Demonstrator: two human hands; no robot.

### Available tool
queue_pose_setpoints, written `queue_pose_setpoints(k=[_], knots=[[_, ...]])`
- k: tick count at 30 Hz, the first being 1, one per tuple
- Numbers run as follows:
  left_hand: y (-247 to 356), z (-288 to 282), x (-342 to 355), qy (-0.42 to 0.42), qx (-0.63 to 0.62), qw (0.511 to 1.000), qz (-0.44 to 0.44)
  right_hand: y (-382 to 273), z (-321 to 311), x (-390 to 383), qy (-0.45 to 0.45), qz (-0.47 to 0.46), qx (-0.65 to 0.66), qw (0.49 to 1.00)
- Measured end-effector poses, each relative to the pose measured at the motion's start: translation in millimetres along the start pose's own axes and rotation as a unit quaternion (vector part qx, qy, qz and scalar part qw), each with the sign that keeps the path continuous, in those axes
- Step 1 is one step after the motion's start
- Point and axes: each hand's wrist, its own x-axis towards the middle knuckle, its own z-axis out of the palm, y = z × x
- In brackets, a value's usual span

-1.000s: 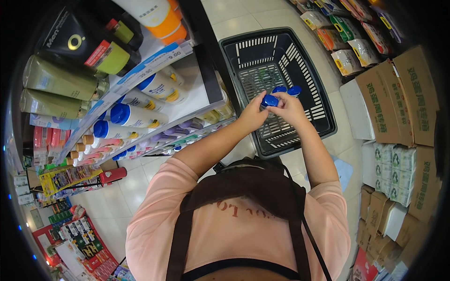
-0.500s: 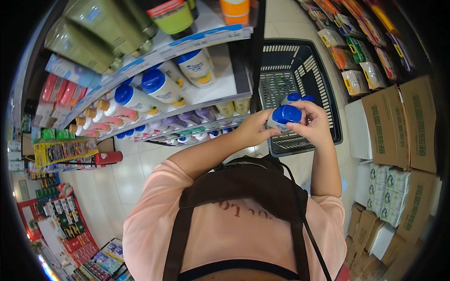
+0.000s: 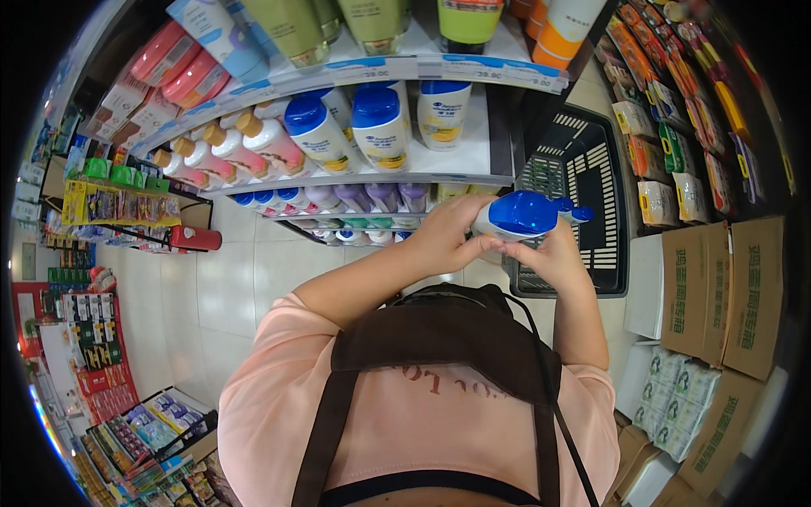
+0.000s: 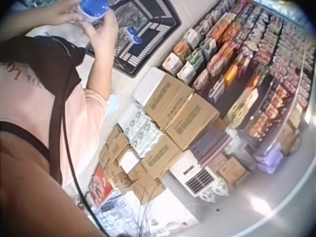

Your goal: The person picks up bottles of lotion from a shopping basket and places them onto a store shelf. They arrange the bottles in a row, ensuring they are facing forward and aligned with other products.

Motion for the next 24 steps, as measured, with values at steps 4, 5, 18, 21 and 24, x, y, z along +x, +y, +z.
queue_pose_setpoints(k=[4, 5, 18, 21, 24], knots=[[16.0, -22.0, -1.7, 0.056, 0.033, 0.998, 0.024, -4.7, 11.7, 13.5, 0.019, -0.038, -0.057, 0.997], [18.5, -26.1, -2.5, 0.068, 0.033, 0.997, 0.023, -6.1, 14.3, 16.7, 0.024, -0.043, -0.049, 0.998], [5.8, -38.7, -26.9, 0.148, 0.058, 0.987, -0.001, -11.3, 40.5, 76.7, 0.054, -0.028, 0.015, 0.998], [-1.4, -37.8, -29.1, 0.142, 0.054, 0.988, -0.02, -9.3, 45.1, 83.5, 0.058, -0.02, 0.003, 0.998], [-3.1, -38.5, -29.6, 0.139, 0.047, 0.989, -0.033, -4.6, 47.5, 87.7, 0.056, -0.014, 0.0, 0.998]])
